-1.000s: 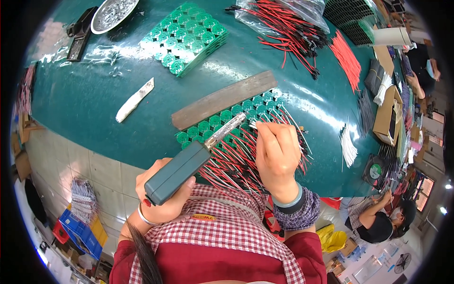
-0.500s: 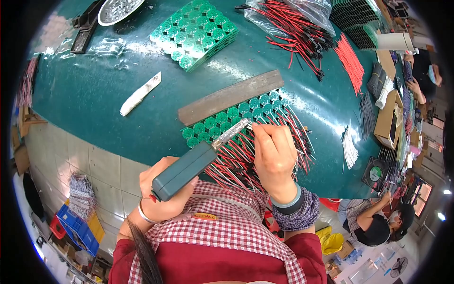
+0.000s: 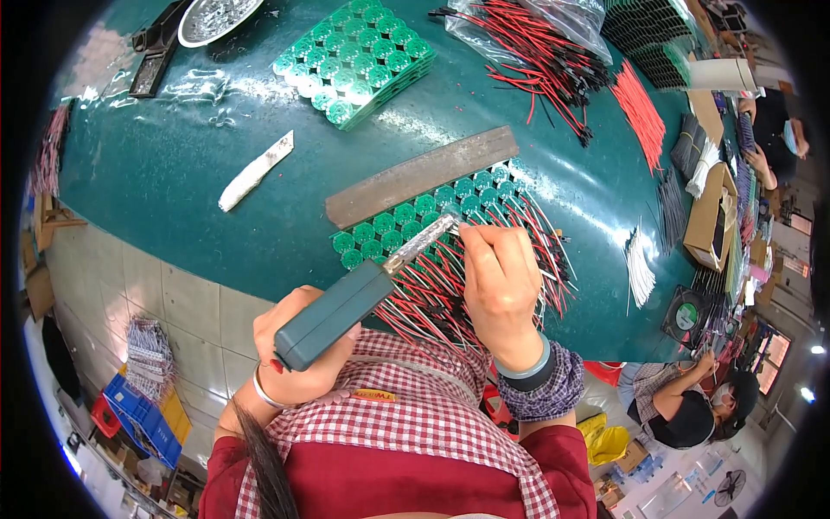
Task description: The person solders wires to an array of circuit boards using a soldering gun, picking up and positioning wires onto the board by hand.
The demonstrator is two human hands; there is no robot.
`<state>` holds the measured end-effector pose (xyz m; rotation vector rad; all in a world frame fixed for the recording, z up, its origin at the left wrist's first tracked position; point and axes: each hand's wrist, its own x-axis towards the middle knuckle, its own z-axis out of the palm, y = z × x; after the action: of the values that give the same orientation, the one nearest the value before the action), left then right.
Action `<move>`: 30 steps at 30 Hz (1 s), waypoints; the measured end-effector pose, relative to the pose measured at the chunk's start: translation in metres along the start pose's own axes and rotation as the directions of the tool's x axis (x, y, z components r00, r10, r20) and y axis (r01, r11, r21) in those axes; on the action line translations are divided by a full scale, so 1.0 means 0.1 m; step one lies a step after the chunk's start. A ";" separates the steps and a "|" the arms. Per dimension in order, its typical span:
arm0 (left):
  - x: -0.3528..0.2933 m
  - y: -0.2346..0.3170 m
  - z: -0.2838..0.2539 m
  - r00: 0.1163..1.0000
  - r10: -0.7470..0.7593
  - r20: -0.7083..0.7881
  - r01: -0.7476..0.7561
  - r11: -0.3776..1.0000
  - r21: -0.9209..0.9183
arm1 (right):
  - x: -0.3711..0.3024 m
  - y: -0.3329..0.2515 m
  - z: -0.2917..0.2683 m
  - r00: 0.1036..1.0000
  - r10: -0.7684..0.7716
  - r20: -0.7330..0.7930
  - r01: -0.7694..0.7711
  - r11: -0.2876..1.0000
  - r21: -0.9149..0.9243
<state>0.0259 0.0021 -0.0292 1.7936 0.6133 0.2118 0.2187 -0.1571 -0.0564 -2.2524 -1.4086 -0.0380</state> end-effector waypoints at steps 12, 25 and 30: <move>-0.10 -0.06 0.00 0.998 0.030 -0.063 -0.029 0.999 0.026 | 0.00 -0.01 0.00 1.000 0.000 0.007 0.000 1.000 -0.010; -0.16 -0.09 -0.06 0.995 0.056 -0.081 -0.051 0.997 0.062 | -0.04 -0.14 0.07 0.999 -0.038 -0.020 0.038 0.999 0.029; -0.17 -0.09 -0.09 0.998 0.041 -0.052 -0.038 0.998 0.046 | -0.04 -0.17 0.07 0.999 -0.037 -0.001 0.037 0.999 0.015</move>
<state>0.0045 0.0027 -0.0320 1.8490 0.6250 0.2753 0.2013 -0.1514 -0.0573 -2.2140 -1.4453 -0.0405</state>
